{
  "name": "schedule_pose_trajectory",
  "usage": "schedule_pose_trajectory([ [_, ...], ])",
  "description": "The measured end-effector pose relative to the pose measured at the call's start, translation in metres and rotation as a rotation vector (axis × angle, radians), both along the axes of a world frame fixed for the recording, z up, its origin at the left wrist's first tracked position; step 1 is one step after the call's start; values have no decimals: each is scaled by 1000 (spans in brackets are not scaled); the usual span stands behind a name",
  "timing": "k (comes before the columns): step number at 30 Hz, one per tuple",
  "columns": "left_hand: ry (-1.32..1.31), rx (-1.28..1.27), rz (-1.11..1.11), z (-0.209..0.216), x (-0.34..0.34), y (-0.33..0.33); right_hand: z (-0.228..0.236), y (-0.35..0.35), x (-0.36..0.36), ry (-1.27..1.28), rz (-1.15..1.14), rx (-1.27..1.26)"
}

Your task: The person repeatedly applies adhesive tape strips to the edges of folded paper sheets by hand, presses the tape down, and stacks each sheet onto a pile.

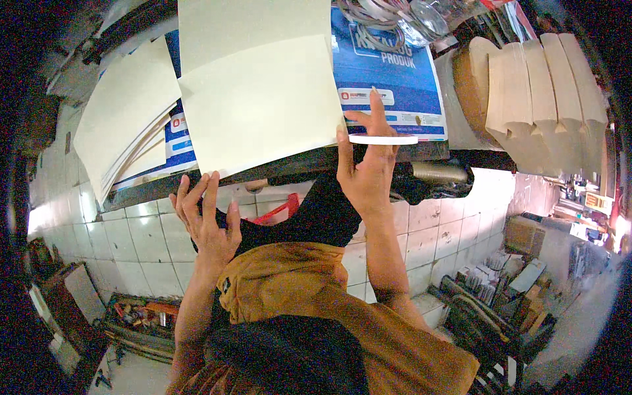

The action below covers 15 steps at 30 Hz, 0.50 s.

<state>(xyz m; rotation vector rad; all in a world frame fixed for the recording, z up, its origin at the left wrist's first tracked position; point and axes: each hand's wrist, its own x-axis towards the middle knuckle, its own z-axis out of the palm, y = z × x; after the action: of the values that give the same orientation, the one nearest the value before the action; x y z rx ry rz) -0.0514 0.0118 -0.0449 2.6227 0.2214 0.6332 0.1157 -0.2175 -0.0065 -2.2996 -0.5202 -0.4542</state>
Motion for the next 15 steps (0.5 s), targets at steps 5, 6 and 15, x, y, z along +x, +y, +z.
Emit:
schedule_pose_trajectory([
  [5,-2,6,-7,0,0,1,-2,-1,1,2,3,-17],
  [6,-5,8,-8,0,0,1,-2,-1,1,-14,8,-31],
  [15,246,131,74,47,7,-4,-1,5,-5,-67,-17,-86],
])
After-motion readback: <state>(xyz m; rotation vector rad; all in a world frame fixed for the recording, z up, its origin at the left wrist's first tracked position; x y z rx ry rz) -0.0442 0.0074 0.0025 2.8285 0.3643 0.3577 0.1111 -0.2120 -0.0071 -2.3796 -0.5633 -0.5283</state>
